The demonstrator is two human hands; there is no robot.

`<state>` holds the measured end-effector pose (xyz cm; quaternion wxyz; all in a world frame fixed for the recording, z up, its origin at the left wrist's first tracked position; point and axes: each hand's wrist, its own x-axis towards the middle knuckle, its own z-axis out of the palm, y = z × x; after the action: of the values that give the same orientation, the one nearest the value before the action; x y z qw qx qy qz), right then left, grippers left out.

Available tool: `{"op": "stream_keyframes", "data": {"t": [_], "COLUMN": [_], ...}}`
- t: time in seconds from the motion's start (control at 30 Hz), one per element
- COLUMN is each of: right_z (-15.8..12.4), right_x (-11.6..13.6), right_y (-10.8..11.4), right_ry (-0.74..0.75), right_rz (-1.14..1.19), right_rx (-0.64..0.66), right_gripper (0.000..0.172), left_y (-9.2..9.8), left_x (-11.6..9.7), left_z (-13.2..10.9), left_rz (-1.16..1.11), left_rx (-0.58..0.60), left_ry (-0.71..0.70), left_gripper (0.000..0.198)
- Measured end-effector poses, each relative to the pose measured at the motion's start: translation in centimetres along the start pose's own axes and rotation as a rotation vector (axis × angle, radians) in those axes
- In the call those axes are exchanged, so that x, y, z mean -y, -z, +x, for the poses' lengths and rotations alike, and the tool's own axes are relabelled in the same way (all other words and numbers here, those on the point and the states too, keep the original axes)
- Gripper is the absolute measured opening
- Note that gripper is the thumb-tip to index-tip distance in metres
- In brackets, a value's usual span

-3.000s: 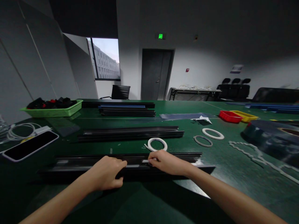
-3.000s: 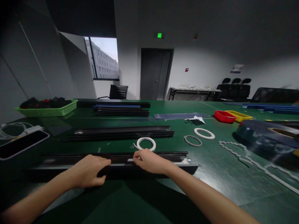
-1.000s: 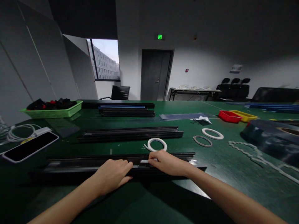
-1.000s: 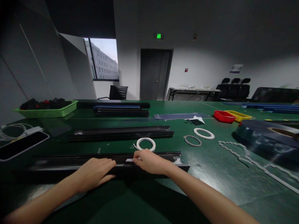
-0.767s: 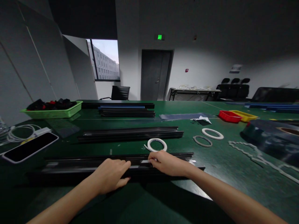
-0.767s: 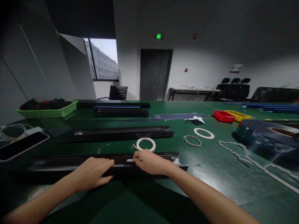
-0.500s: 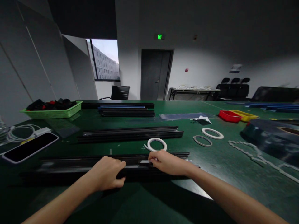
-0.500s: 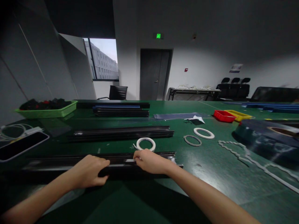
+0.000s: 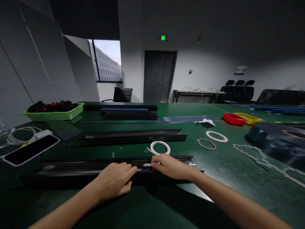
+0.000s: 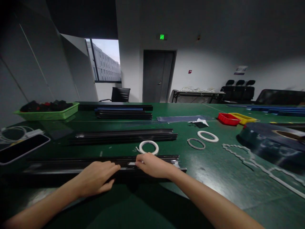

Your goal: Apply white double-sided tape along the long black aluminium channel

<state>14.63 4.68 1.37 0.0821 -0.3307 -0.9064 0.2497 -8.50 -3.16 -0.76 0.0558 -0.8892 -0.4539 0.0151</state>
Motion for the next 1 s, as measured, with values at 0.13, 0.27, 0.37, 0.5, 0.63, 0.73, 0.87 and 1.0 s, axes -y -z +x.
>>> {"op": "stream_keyframes", "data": {"t": [0.13,0.27,0.37,0.5,0.63,0.73,0.87,1.0], "right_z": [-0.01,-0.08,-0.03,0.09,0.1,0.04,-0.03,-0.05], "right_x": [0.0,0.12,0.03,-0.24,-0.38,-0.35,-0.16,-0.02], "right_y": [-0.04,0.02,-0.08,-0.26,-0.21,-0.07,0.06,0.08], "right_ry": [0.016,0.013,0.003,-0.001,0.003,-0.009,-0.018,-0.009], "right_rz": [-0.011,-0.012,-0.009,0.002,0.022,0.02,0.016,0.002], "right_rx": [-0.001,-0.004,0.001,-0.007,-0.009,-0.001,0.006,0.006], "right_gripper": [0.026,0.025,0.025,0.026,0.028,0.029,0.029,0.028], "left_y": [-0.64,-0.77,-0.7,-0.64,-0.67,-0.73,-0.75,-0.66], "left_x": [-0.05,0.24,0.29,0.21,0.15,0.14,0.21,0.31], "left_z": [0.13,0.11,0.12,0.17,0.17,0.18,0.25,0.24], "left_rz": [0.004,-0.012,-0.016,-0.013,-0.014,-0.018,-0.037,-0.046], "left_rx": [-0.024,-0.021,-0.023,-0.028,-0.029,-0.028,-0.025,-0.018], "left_ry": [-0.015,-0.026,-0.025,-0.02,-0.02,-0.018,-0.012,-0.005], "left_gripper": [0.023,0.022,0.022,0.022,0.022,0.021,0.021,0.02]}}
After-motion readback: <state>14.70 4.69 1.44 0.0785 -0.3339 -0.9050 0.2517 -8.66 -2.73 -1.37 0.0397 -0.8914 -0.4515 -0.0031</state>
